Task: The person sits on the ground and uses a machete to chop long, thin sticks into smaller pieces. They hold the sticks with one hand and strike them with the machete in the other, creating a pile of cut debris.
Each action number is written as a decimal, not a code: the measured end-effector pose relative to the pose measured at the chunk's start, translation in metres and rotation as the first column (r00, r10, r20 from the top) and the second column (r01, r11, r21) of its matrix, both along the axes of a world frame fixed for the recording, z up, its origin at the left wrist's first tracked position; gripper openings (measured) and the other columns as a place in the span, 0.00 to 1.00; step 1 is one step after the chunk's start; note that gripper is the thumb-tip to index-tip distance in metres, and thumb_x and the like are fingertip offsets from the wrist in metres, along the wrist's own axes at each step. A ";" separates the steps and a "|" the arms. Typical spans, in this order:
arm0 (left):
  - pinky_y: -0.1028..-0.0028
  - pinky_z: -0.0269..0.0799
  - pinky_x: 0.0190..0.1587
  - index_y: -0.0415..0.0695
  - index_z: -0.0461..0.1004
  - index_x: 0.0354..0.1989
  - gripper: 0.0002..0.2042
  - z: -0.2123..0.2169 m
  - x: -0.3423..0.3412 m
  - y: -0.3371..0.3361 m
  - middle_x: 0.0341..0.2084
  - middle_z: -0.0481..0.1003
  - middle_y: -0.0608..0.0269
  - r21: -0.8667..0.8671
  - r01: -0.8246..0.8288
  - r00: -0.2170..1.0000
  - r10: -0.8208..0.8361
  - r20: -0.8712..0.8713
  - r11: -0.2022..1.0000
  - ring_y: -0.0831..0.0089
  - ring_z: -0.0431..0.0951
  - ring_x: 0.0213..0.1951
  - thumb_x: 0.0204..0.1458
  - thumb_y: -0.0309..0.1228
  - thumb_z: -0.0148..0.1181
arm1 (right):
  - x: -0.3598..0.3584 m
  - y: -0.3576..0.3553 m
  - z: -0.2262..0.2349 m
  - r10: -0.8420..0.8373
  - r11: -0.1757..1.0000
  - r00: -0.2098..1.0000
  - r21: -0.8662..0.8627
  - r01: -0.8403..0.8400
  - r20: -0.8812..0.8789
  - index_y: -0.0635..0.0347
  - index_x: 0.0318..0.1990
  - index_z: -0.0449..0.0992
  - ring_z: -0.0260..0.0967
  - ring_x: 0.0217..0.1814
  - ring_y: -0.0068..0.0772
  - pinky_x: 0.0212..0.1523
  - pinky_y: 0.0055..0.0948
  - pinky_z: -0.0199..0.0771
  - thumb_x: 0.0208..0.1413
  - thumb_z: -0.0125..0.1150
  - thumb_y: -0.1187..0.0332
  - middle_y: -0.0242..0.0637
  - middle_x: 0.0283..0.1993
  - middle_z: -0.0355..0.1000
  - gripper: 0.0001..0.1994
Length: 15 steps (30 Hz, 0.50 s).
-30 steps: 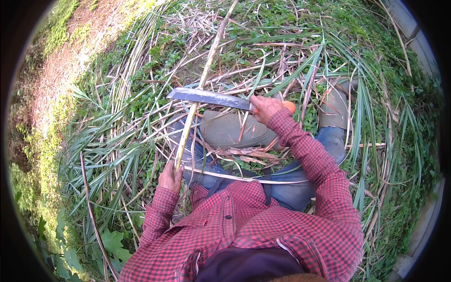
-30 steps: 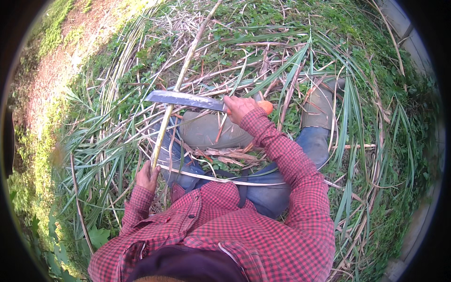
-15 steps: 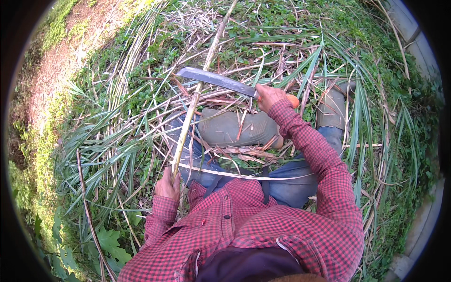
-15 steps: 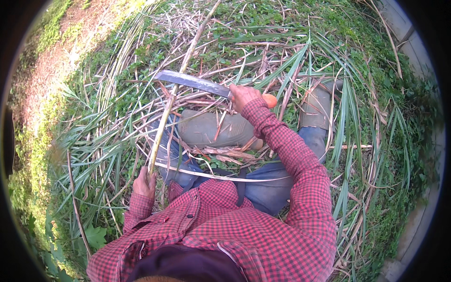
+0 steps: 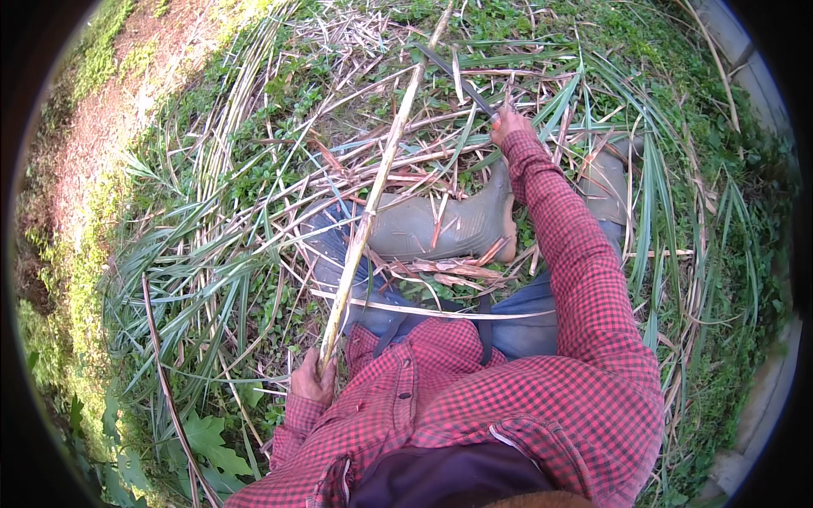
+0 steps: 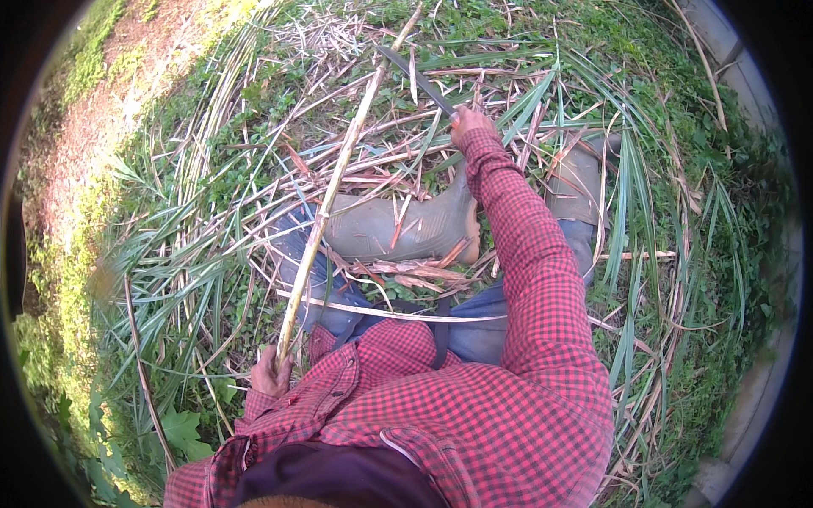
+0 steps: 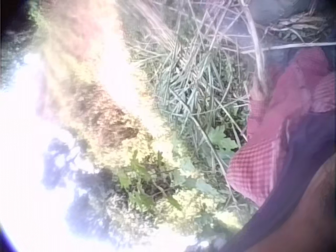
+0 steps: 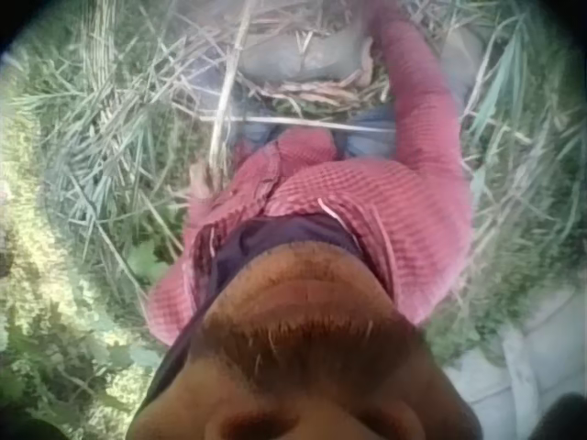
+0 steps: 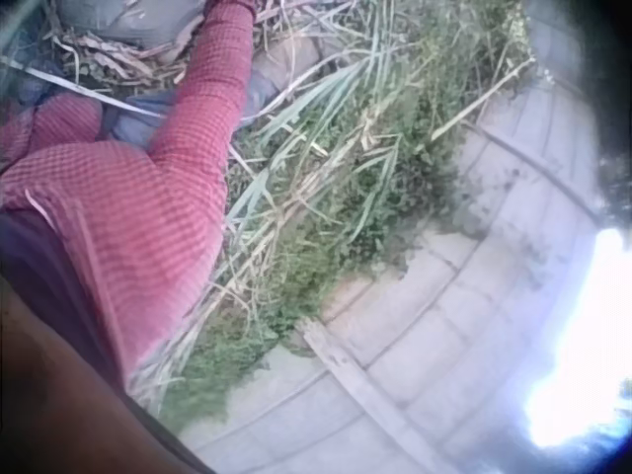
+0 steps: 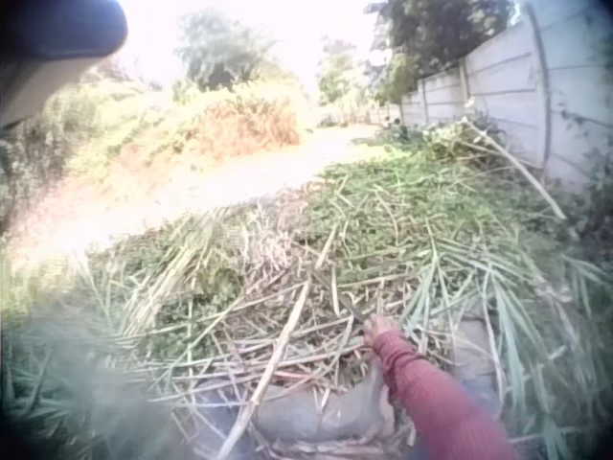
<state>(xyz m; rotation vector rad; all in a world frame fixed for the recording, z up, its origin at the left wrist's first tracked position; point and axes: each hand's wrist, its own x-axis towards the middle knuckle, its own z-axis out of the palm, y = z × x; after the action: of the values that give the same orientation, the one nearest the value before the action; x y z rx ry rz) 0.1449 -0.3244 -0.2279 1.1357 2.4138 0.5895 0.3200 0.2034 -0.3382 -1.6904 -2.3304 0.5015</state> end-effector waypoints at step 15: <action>0.84 0.51 0.19 0.39 0.68 0.34 0.08 -0.002 0.000 0.005 0.15 0.63 0.77 -0.129 -0.171 0.679 0.211 0.703 0.977 0.88 0.58 0.17 0.52 0.31 0.53 | 0.017 -0.039 0.025 0.365 0.928 0.899 -0.023 -0.371 0.241 0.48 0.44 0.66 0.70 0.40 0.45 0.40 0.44 0.70 0.48 0.50 0.63 0.44 0.36 0.72 0.13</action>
<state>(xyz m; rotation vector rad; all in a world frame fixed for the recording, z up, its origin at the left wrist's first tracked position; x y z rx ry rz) 0.1445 -0.3193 -0.2300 0.4711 1.8342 0.8417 0.3366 0.1646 -0.3134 -1.3641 -2.8428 0.3426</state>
